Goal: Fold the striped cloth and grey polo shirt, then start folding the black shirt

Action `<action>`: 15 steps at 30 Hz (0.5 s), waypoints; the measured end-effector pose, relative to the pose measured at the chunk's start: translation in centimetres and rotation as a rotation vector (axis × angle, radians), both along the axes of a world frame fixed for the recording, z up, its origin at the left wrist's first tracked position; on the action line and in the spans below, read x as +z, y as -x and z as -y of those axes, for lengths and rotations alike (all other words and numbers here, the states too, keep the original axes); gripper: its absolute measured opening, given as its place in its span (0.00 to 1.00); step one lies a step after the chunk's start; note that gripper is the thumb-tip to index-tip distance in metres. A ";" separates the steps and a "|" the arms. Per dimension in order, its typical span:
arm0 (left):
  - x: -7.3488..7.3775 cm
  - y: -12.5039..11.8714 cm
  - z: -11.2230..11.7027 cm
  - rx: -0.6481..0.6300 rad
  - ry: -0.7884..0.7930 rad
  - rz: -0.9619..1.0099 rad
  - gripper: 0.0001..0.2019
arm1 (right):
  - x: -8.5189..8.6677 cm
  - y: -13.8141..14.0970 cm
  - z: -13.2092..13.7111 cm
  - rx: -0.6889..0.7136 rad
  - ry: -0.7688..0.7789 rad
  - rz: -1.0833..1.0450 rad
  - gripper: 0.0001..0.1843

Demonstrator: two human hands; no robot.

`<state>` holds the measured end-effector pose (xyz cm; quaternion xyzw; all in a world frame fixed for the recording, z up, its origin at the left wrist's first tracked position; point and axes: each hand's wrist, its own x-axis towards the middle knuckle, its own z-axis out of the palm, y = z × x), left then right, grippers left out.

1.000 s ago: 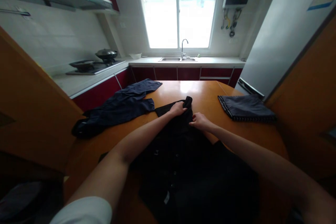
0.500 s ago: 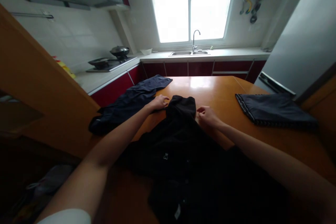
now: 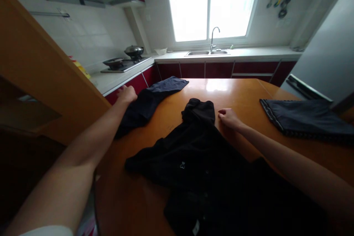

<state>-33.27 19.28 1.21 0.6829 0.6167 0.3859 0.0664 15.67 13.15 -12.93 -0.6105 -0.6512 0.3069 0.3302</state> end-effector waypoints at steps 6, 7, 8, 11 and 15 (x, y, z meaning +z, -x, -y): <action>-4.5 -7.2 0.5 0.011 0.123 -0.004 0.14 | 1.8 5.0 -0.4 0.007 0.015 -0.096 0.12; -5.8 -9.4 0.4 -0.031 0.177 0.007 0.17 | 2.1 6.1 0.0 0.034 -0.033 -0.102 0.14; -7.0 -11.6 0.3 -0.079 0.245 0.038 0.22 | 2.4 7.0 0.5 0.093 -0.075 -0.106 0.16; -9.7 -16.5 0.5 -0.228 0.518 0.309 0.35 | 2.7 8.4 1.8 0.385 -0.074 -0.176 0.15; -10.8 -18.6 0.9 -0.371 0.541 0.392 0.24 | 1.8 6.7 1.4 0.303 -0.002 -0.140 0.15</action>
